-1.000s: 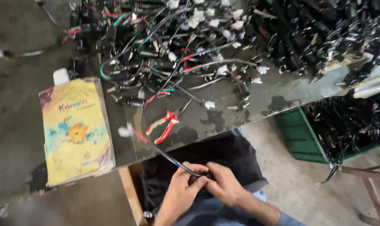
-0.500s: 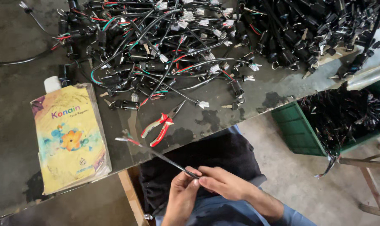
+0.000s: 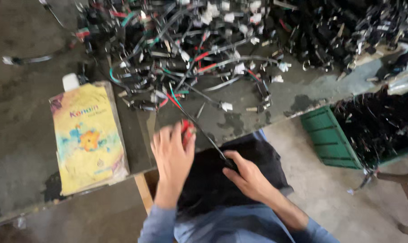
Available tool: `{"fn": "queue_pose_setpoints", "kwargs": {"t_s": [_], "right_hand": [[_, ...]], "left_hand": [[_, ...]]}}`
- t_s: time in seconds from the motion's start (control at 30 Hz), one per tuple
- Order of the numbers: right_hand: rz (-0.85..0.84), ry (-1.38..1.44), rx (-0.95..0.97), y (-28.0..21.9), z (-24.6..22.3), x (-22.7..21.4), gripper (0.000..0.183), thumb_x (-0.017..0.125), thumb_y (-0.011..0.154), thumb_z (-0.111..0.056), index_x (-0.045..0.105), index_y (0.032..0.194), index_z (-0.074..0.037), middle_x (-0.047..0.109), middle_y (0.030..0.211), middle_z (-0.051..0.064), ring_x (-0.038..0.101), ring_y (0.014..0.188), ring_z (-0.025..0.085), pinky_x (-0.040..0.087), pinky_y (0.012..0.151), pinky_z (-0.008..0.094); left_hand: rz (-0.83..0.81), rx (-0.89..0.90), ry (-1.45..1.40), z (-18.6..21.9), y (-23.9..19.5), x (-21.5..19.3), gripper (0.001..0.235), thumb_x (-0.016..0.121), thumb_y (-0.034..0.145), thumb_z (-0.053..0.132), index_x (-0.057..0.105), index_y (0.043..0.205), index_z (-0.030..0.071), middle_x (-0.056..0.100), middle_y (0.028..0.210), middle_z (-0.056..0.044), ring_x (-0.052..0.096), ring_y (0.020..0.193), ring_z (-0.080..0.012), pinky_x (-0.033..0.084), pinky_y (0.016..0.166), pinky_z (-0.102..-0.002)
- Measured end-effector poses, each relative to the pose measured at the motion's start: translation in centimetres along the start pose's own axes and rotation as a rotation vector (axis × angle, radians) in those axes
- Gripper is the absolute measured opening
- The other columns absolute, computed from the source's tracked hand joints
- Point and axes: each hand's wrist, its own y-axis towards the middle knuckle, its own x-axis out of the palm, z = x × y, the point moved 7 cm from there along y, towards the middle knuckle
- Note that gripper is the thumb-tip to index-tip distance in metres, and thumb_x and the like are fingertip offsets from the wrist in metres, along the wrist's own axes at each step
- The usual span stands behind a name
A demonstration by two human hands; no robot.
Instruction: The person repeatedly strips insulation from the ends of black electrical wires using red-handled pliers. After each strip, the wire is placed on a pile on the table. The process is continuous and repetitive throughout the clip.
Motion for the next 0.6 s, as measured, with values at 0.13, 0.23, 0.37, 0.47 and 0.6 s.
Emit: {"fn": "queue_pose_setpoints", "kwargs": {"t_s": [0.13, 0.23, 0.37, 0.47, 0.6], "right_hand": [[-0.118, 0.257, 0.12, -0.5, 0.7, -0.4, 0.032, 0.065, 0.096, -0.019, 0.058, 0.125, -0.007, 0.057, 0.084, 0.0, 0.054, 0.074, 0.007, 0.051, 0.063, 0.027], [-0.122, 0.255, 0.213, -1.0, 0.9, -1.6, 0.032, 0.064, 0.097, -0.022, 0.059, 0.125, -0.008, 0.059, 0.077, 0.001, 0.054, 0.065, 0.008, 0.047, 0.057, 0.025], [-0.192, 0.307, 0.14, 0.8, -1.2, -2.6, 0.04, 0.062, 0.097, -0.022, 0.05, 0.133, -0.01, 0.053, 0.084, -0.004, 0.05, 0.068, 0.004, 0.044, 0.056, 0.023], [-0.289, 0.404, 0.18, -0.1, -2.0, -2.2, 0.042, 0.06, 0.099, -0.022, 0.048, 0.137, -0.01, 0.051, 0.082, -0.004, 0.047, 0.068, 0.004, 0.041, 0.056, 0.022], [-0.357, 0.445, 0.311, -0.3, -1.2, -1.8, 0.041, 0.061, 0.1, -0.022, 0.05, 0.137, -0.009, 0.046, 0.078, -0.002, 0.04, 0.064, 0.007, 0.034, 0.053, 0.024]], "left_hand": [[-0.081, -0.184, -0.347, -2.1, -7.4, -0.7, 0.025, 0.081, 0.084, 0.023, 0.071, 0.105, 0.013, 0.067, 0.091, -0.007, 0.066, 0.085, -0.0254, 0.053, 0.076, -0.038], [-0.515, -0.523, -1.037, -0.6, -13.7, 3.2, 0.025, 0.073, 0.09, 0.013, 0.065, 0.112, 0.005, 0.064, 0.098, -0.009, 0.062, 0.088, -0.02, 0.052, 0.078, -0.034], [-0.614, -0.397, -1.016, 3.1, -13.7, 5.2, 0.022, 0.072, 0.09, 0.006, 0.061, 0.11, 0.002, 0.061, 0.093, -0.013, 0.059, 0.084, -0.024, 0.051, 0.078, -0.034], [-0.347, -0.017, -0.904, 4.5, -10.1, 3.5, 0.032, 0.069, 0.089, 0.005, 0.055, 0.118, 0.001, 0.061, 0.102, -0.017, 0.062, 0.091, -0.0352, 0.052, 0.082, -0.037], [-0.595, -0.106, -0.893, 5.1, -8.2, 5.9, 0.023, 0.07, 0.091, 0.009, 0.058, 0.111, 0.004, 0.063, 0.091, -0.015, 0.066, 0.085, -0.0352, 0.052, 0.076, -0.038]]}}
